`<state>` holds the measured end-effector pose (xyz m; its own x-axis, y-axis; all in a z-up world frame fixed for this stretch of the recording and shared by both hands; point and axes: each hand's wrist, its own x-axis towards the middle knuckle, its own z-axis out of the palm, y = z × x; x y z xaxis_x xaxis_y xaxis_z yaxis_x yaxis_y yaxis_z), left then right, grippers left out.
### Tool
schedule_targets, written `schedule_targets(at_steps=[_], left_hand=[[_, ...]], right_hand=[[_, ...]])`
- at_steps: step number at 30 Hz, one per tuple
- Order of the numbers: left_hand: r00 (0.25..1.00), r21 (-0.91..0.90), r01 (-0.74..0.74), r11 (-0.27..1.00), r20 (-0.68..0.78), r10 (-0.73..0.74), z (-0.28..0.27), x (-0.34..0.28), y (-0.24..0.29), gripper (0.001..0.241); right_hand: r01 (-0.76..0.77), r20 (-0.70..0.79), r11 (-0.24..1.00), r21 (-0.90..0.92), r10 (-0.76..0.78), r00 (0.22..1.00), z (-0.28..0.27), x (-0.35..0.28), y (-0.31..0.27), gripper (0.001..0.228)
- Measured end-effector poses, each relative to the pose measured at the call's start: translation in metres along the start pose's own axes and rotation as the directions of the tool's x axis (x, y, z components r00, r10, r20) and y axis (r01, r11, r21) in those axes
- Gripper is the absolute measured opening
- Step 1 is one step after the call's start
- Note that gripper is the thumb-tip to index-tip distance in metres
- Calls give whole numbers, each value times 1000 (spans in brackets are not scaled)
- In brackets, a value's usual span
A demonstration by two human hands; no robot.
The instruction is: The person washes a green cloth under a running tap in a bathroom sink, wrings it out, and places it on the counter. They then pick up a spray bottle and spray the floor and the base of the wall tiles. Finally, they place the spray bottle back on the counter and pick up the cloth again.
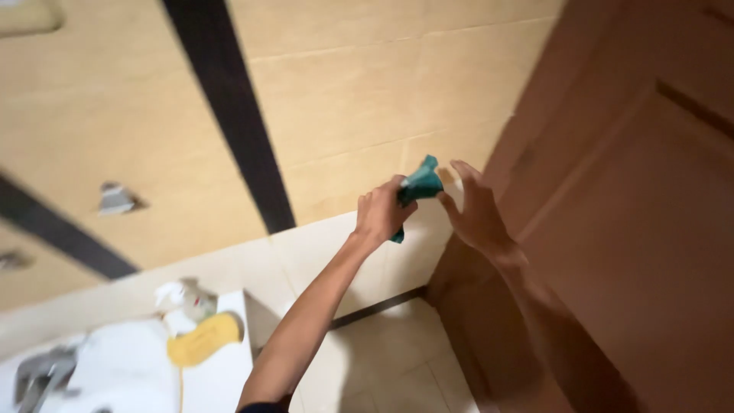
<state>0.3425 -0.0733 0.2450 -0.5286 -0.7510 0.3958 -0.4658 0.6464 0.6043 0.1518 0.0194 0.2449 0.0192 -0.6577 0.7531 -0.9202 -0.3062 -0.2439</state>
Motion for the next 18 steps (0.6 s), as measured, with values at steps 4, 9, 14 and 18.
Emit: schedule_targets(at_steps=[4,9,14,18], left_hand=[[960,-113,236,965,-127,-249,-10,-27,-26,46],[892,-592,214,777,-206,-403,-9,-94,-58,47],[783,-794,327,512,-76,-617,-9,-161,-111,54],[689,-834,313,455,-131,-713,-29,-212,-120,58]], right_hand=[[-76,154,967,244,38,987,49,-17,8,58],[-302,458,850,431,83,885,106,-41,-13,64],[-446,618,624,642,-77,782,164,-62,-49,62],[-564,699,512,648,-105,707,177,-63,-107,64]])
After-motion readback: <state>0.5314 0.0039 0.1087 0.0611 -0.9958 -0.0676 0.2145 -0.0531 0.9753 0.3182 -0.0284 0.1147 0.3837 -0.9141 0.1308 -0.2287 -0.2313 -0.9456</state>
